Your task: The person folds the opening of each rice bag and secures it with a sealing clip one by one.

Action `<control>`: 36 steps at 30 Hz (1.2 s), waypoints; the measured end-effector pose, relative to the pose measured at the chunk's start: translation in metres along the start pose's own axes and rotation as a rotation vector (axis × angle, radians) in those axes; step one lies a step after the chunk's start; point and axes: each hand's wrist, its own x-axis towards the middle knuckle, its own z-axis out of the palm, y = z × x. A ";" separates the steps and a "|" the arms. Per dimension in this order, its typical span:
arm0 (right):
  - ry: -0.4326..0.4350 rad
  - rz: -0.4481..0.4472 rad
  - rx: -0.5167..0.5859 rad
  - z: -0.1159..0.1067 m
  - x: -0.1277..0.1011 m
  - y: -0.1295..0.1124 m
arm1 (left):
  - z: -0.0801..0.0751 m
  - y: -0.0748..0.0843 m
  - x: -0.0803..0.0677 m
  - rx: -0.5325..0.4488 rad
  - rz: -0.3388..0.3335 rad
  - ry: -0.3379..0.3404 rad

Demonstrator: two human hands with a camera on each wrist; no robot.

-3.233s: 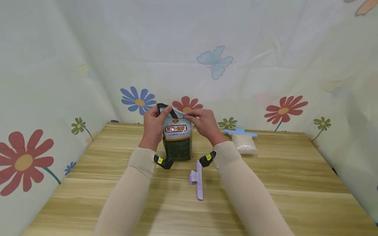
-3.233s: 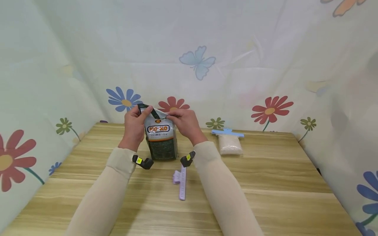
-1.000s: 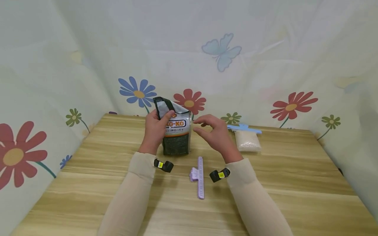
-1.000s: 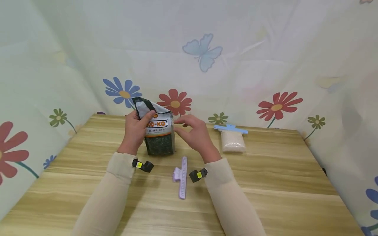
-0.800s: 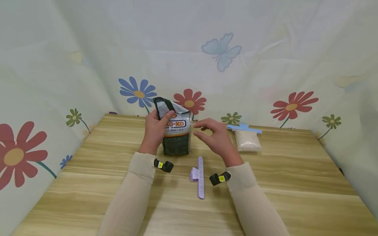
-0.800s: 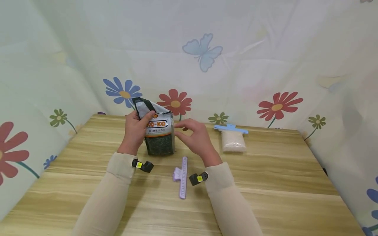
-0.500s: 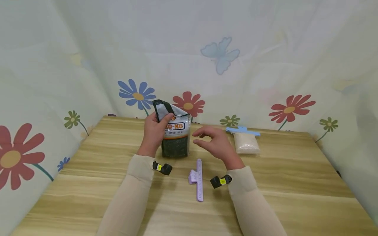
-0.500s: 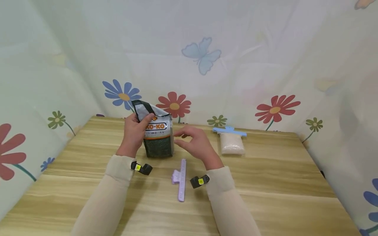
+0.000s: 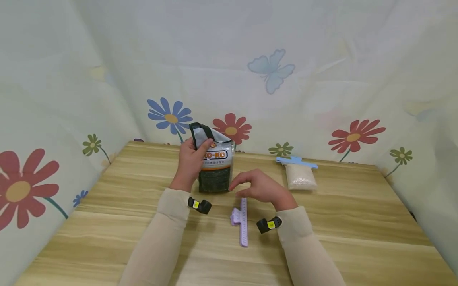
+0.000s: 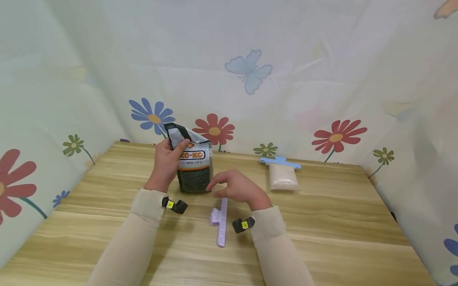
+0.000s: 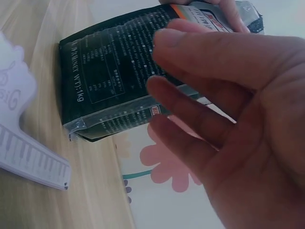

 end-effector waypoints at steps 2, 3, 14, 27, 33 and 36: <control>-0.033 0.006 -0.020 0.002 0.000 0.001 | 0.001 0.001 -0.001 0.003 0.014 -0.004; -0.049 0.007 -0.029 0.003 0.000 0.001 | 0.001 0.001 -0.001 0.007 0.020 -0.004; -0.250 0.049 -0.078 0.015 0.004 -0.002 | -0.001 -0.001 0.000 0.035 0.036 -0.009; -0.386 0.127 -0.194 0.030 0.006 -0.003 | -0.001 -0.002 0.000 0.007 0.043 -0.008; -0.381 0.187 -0.285 0.031 0.006 -0.005 | -0.002 -0.002 0.001 0.015 0.034 -0.005; -0.376 0.215 -0.287 0.030 0.004 -0.004 | -0.002 -0.001 0.000 0.014 0.026 -0.007</control>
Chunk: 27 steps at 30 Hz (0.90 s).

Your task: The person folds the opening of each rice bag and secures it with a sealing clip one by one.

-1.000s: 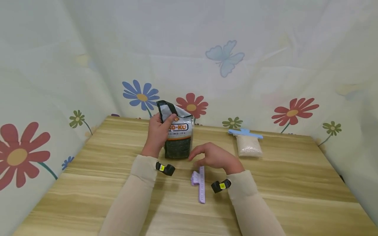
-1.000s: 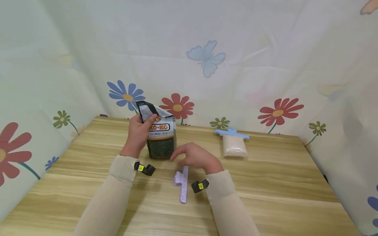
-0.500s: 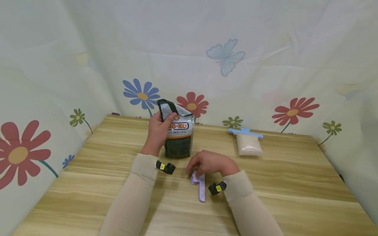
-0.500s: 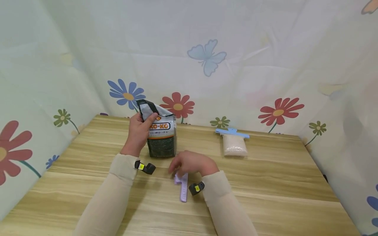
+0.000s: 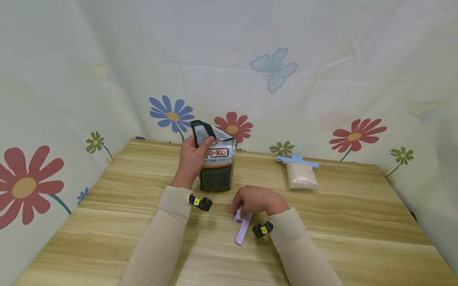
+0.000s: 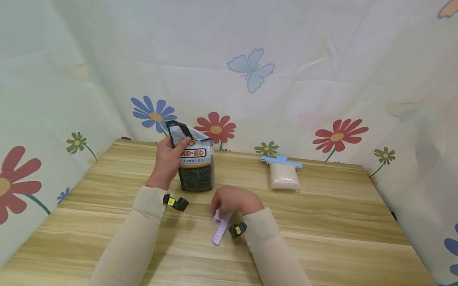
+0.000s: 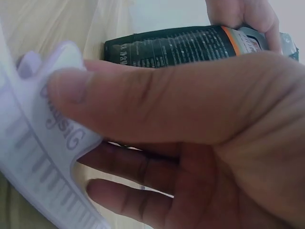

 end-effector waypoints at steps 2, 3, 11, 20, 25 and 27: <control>0.006 0.004 0.014 -0.001 -0.002 0.001 | 0.000 0.000 0.000 -0.001 -0.010 0.001; 0.012 -0.001 0.017 -0.001 -0.002 0.002 | 0.000 0.001 0.000 -0.002 -0.013 0.000; 0.014 -0.048 0.055 -0.005 -0.008 0.005 | 0.000 0.002 0.001 -0.024 -0.035 0.007; -0.016 -0.052 0.139 -0.012 -0.014 0.009 | 0.001 0.006 -0.001 -0.046 -0.050 0.016; -0.015 -0.041 0.090 -0.015 -0.017 0.010 | 0.004 0.007 -0.002 -0.063 -0.032 0.026; -0.012 -0.037 0.072 -0.016 -0.019 0.009 | 0.007 0.008 -0.003 -0.068 -0.025 0.024</control>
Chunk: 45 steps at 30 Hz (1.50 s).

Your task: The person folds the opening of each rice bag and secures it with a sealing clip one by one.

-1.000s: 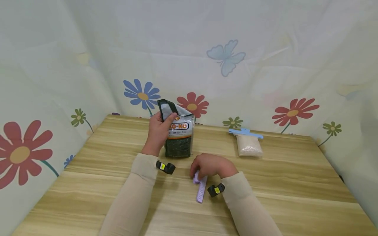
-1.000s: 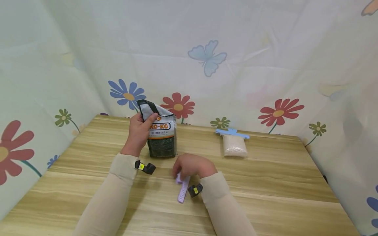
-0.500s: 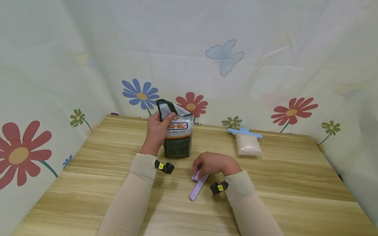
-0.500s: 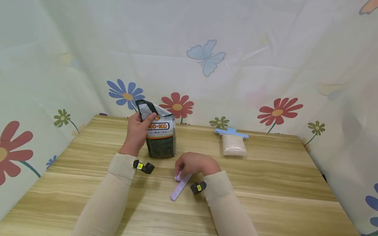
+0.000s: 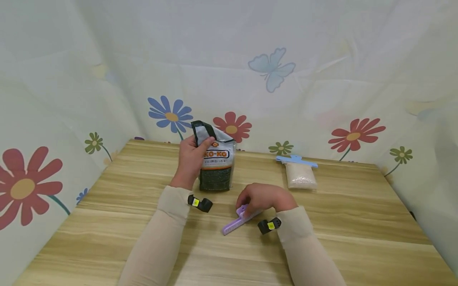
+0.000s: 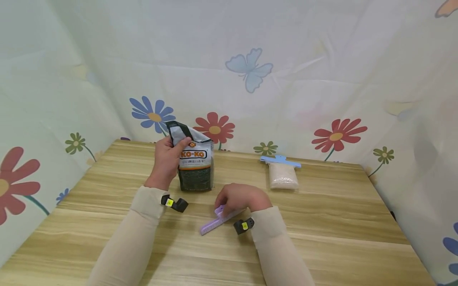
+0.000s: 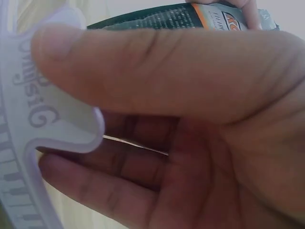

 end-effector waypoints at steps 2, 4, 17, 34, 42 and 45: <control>0.007 0.014 0.003 -0.001 -0.004 -0.001 | 0.005 0.000 -0.002 -0.015 -0.004 -0.010; 0.009 0.017 0.016 -0.003 -0.008 -0.002 | 0.010 0.001 -0.005 -0.034 -0.014 -0.021; 0.052 -0.091 0.056 -0.022 -0.029 -0.009 | 0.033 0.002 -0.021 -0.014 -0.020 -0.072; 0.281 -0.108 0.162 -0.039 -0.064 -0.009 | 0.032 -0.001 -0.018 -0.009 -0.062 -0.097; 0.387 -0.114 0.149 -0.041 -0.072 -0.008 | 0.031 -0.001 -0.019 -0.022 -0.070 -0.096; 0.432 -0.138 0.154 -0.042 -0.075 -0.006 | 0.031 0.001 -0.020 -0.020 -0.076 -0.097</control>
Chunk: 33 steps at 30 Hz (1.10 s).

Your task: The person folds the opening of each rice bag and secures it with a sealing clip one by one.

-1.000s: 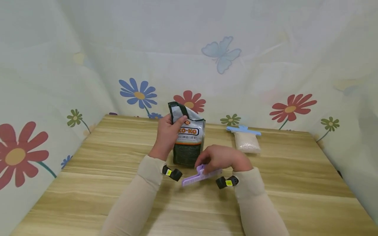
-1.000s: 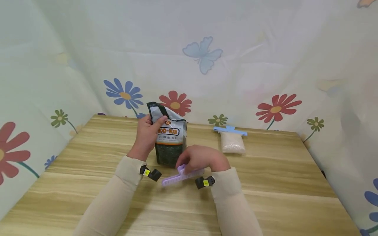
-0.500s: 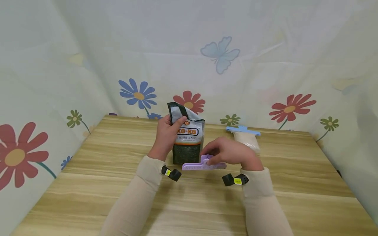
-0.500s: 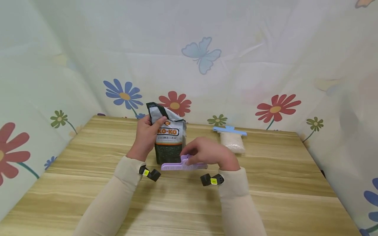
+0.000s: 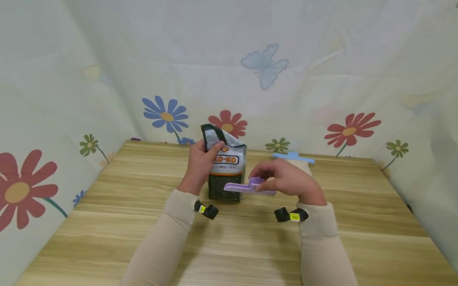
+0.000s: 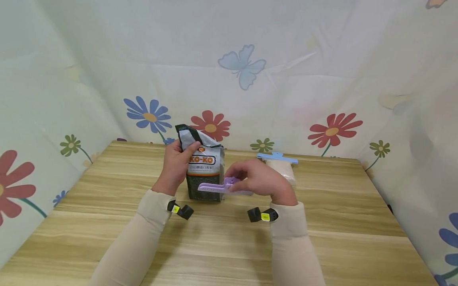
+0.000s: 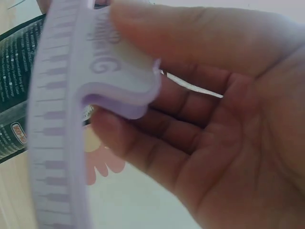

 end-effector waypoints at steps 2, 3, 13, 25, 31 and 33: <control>0.035 -0.025 0.010 -0.002 -0.001 0.001 | 0.000 0.001 -0.001 0.008 -0.010 0.002; 0.054 -0.038 0.014 -0.003 -0.002 0.002 | 0.000 0.002 -0.001 0.011 -0.013 0.002; 0.241 -0.133 0.010 -0.008 -0.006 0.007 | -0.001 0.004 -0.002 0.021 -0.037 -0.004; 0.379 -0.207 -0.013 -0.011 -0.008 0.012 | -0.001 0.003 -0.002 0.008 -0.029 -0.021; 0.435 -0.195 -0.005 -0.012 -0.009 0.013 | -0.001 0.002 -0.001 -0.005 -0.031 -0.024; 0.460 -0.196 -0.001 -0.012 -0.009 0.013 | -0.002 0.002 -0.001 -0.007 -0.038 -0.023</control>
